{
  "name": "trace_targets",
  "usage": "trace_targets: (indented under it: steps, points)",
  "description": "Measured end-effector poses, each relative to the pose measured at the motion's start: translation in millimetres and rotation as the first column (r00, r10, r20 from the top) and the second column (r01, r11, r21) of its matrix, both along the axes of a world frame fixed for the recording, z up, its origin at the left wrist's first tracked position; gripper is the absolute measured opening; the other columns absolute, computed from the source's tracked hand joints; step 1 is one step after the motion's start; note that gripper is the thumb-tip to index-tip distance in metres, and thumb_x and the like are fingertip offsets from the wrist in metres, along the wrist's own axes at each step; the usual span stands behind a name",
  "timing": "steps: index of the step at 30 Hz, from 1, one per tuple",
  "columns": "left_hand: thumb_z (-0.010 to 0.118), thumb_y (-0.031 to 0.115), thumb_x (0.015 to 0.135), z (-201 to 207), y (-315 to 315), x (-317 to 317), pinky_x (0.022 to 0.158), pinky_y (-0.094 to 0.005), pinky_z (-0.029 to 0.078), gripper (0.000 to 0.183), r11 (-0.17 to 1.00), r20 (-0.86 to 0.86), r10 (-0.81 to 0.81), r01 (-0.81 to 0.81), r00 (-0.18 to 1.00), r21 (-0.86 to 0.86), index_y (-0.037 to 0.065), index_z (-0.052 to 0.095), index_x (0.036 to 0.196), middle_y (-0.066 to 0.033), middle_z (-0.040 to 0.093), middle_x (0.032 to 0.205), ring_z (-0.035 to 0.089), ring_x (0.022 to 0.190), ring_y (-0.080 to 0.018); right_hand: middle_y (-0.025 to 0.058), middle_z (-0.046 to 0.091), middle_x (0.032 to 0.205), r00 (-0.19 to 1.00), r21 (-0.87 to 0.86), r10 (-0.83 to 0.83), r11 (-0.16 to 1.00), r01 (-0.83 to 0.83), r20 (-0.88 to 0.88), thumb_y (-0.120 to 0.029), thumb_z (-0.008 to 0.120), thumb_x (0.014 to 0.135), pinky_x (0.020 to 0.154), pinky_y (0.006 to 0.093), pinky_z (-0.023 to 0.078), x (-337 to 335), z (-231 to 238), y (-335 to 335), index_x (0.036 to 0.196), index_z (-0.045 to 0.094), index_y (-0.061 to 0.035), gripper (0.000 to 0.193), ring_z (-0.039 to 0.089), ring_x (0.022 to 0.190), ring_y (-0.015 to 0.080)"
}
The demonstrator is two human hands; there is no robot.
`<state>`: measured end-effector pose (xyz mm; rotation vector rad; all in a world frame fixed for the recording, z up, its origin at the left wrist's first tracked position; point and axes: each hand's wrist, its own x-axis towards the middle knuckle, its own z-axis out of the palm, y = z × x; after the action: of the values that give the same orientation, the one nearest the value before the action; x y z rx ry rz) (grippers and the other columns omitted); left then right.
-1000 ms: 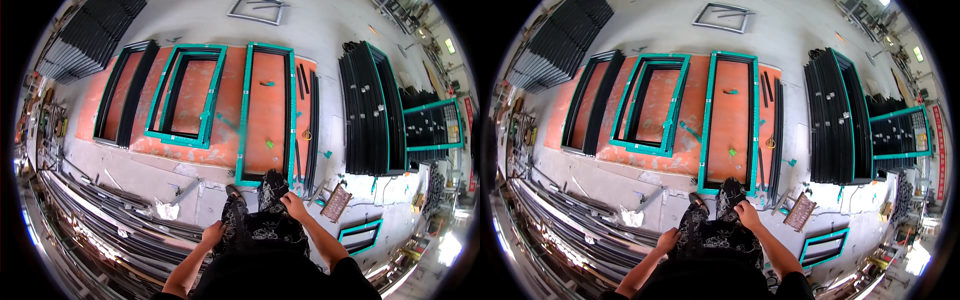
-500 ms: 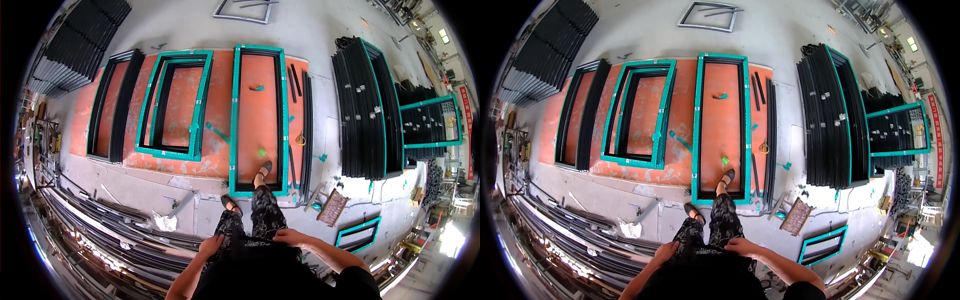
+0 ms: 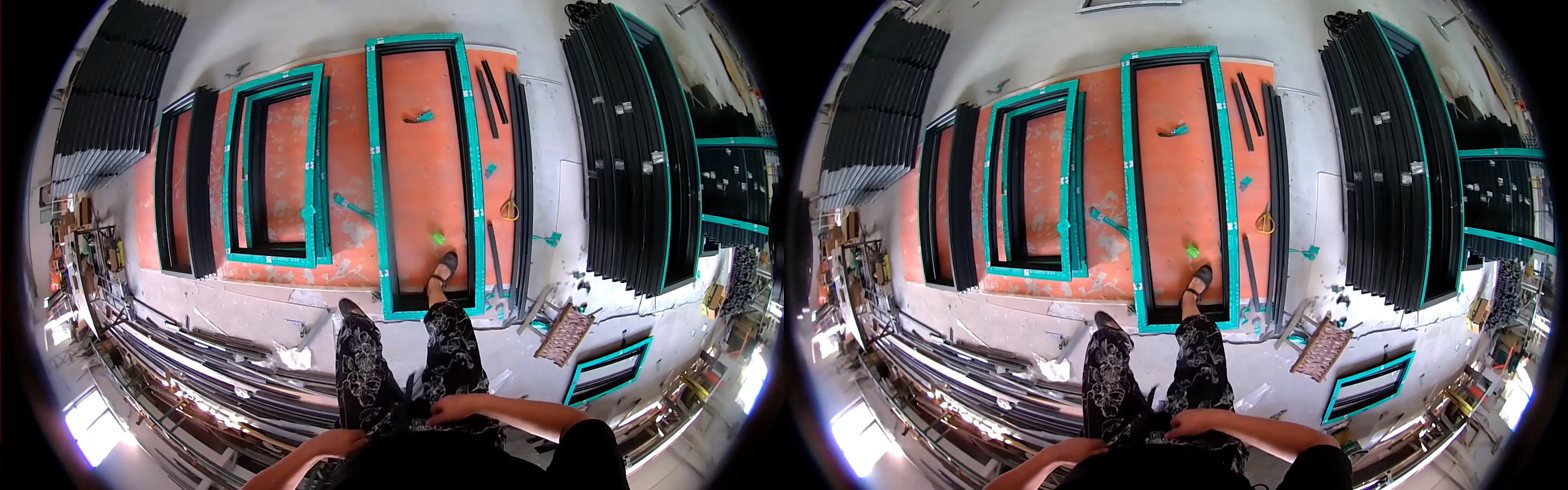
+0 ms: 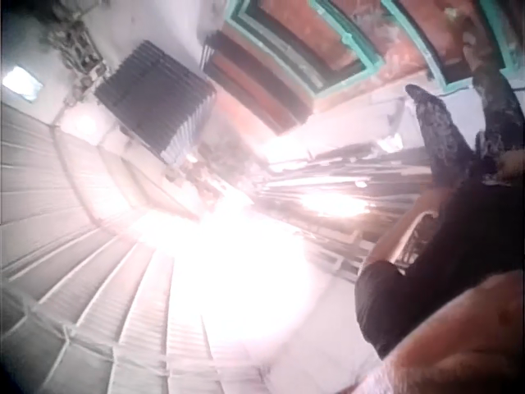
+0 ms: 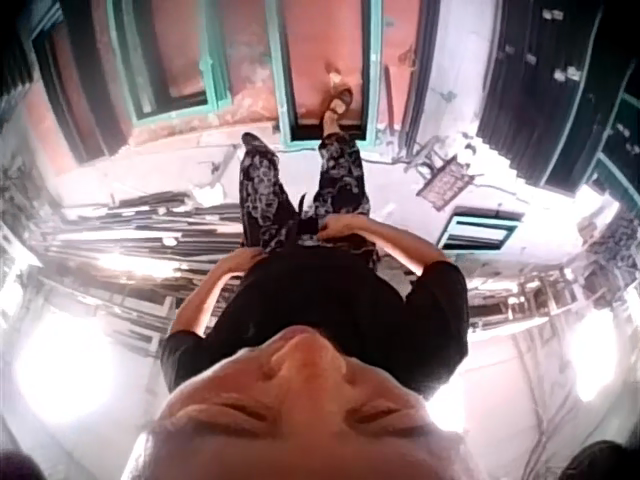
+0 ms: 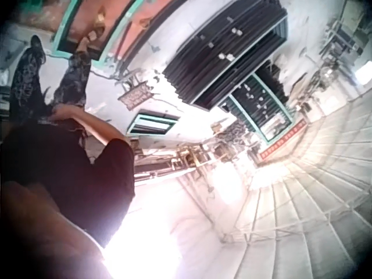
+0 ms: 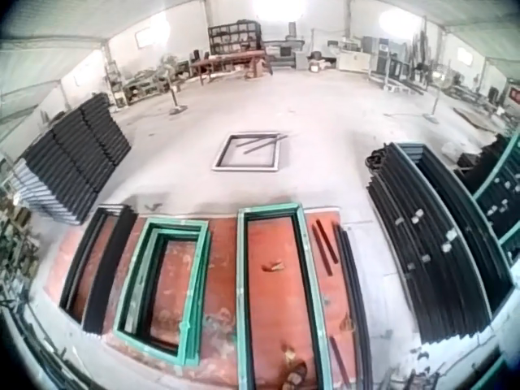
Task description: The person assembles metal window frames by cutting rubber seals with scissors and pressing the seals into the frame grooves by hand. The person handles several window frame components, a roll of green tape, and rubber strips, eventually moving the partially completed frames onto a stack.
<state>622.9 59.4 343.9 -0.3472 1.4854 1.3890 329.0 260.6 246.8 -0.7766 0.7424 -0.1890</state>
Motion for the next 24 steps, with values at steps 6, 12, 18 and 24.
trace_targets:
  steps: [6,12,18,24]
  points:
    - [0.039,0.051,0.098,-69.5,-41.9,-79.3,0.091,-0.0430,0.046,0.056,0.961,0.322,-0.188,0.105,0.928,0.257,0.004,0.059,0.118,-0.0208,0.064,0.112,0.060,0.106,-0.0365,0.0135,0.067,0.083,0.975,0.045,-0.051,0.998,0.042,0.217,-0.055,0.054,0.091,0.070,0.0376,0.049,4.0,-51.7,-8.3,0.101,0.067,-0.0031,0.054,0.060,0.072,0.0222]
    - [0.043,0.044,0.097,-271.8,-138.0,-165.9,0.084,-0.0472,0.045,0.043,0.948,0.316,0.159,-0.055,0.935,-0.312,0.004,0.058,0.104,-0.0201,0.063,0.102,0.059,0.098,-0.0372,0.0082,0.066,0.096,0.792,0.160,-0.517,0.795,0.585,-0.325,-0.043,0.054,0.094,0.070,0.0318,0.052,-78.1,-194.5,-40.3,0.103,0.062,-0.0049,0.040,0.064,0.089,0.0164]
    - [0.055,0.020,0.093,-523.8,-282.4,-238.2,0.056,-0.0342,0.046,0.019,0.584,-0.433,0.312,-0.531,0.845,-0.614,0.002,0.056,0.089,-0.0092,0.060,0.071,0.059,0.061,-0.0192,0.0082,0.064,0.072,-0.100,-0.441,-0.786,0.232,0.867,-0.610,-0.008,0.049,0.093,0.054,0.0290,0.051,-251.9,-499.7,-38.4,0.095,0.062,-0.0031,0.014,0.066,0.063,0.0180]
    - [0.070,0.025,0.083,-708.2,-331.4,-322.4,0.074,-0.0375,0.053,0.042,0.511,-0.588,-0.304,-0.393,0.750,-0.765,-0.003,0.058,0.111,-0.0191,0.065,0.099,0.067,0.088,-0.0312,0.0203,0.063,0.087,-0.554,-0.547,-0.381,0.821,0.165,-0.740,-0.023,0.058,0.087,0.072,0.0503,0.049,-409.5,-711.8,78.6,0.105,0.060,-0.0032,0.027,0.062,0.079,0.0391]
